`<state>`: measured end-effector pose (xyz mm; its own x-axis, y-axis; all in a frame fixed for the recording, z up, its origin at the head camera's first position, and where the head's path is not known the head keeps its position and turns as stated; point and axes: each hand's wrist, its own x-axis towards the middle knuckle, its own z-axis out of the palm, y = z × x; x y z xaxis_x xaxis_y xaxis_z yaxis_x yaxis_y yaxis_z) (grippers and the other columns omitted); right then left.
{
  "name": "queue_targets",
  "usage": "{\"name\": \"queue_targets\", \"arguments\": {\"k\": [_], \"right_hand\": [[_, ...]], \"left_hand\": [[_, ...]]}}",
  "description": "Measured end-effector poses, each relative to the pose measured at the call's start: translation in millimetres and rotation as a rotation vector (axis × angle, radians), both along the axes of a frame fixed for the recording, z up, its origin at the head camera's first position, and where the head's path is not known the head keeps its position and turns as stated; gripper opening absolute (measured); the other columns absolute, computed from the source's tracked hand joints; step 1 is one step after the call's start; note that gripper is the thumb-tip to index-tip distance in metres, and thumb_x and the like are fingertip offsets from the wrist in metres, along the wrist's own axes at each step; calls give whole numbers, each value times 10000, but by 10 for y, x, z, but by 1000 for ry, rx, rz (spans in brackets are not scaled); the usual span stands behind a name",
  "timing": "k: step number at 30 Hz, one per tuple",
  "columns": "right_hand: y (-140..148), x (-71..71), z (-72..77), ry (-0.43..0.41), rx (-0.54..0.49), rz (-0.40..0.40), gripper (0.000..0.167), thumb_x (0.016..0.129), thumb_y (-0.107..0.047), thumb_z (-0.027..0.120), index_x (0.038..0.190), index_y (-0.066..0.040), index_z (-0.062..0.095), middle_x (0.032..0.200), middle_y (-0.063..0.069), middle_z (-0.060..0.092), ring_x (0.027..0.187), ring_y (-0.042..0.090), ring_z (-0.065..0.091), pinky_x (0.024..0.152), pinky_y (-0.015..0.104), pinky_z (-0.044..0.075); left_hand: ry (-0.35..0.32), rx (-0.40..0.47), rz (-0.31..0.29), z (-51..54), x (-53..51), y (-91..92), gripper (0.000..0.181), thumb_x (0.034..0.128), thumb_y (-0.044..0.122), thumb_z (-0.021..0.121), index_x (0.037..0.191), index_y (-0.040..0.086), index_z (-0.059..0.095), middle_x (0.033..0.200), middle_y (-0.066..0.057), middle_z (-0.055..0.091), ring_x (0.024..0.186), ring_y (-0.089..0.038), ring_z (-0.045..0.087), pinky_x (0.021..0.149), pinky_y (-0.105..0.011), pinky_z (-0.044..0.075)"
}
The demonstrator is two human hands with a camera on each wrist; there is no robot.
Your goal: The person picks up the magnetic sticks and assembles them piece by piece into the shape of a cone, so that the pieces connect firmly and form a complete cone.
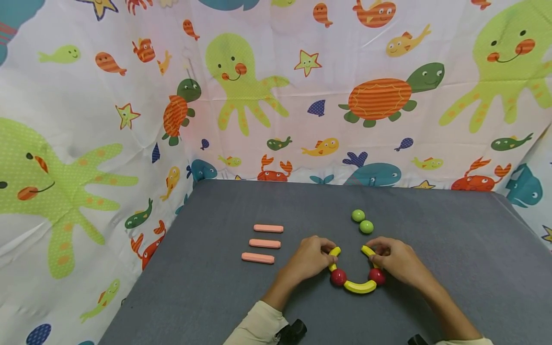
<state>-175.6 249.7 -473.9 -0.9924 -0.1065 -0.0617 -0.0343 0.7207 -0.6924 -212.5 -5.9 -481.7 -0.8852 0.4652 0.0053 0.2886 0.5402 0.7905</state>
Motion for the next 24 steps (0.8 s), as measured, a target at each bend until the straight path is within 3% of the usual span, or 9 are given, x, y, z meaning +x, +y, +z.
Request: {"name": "queue_targets", "arguments": {"k": [17,24], "right_hand": [[25,-4,-3,-16,-17,7,283,954,-162,752,1216,-55,732,844,12,624,698,165,542,572,283,405],[17,-4,-3,-21,-17,2,281,955,-163,752,1213,-55,733,837,10,627,695,163,543,574,281,408]], "left_hand": [[-21,9,4,9,9,4,327,940,163,801,1246,50,772,1060,2,731,841,-2,601,751,-195,521],[2,18,-10,4,-2,-21,312,959,178,783,1242,46,767,1081,-27,721,859,-7,596,772,-200,518]]}}
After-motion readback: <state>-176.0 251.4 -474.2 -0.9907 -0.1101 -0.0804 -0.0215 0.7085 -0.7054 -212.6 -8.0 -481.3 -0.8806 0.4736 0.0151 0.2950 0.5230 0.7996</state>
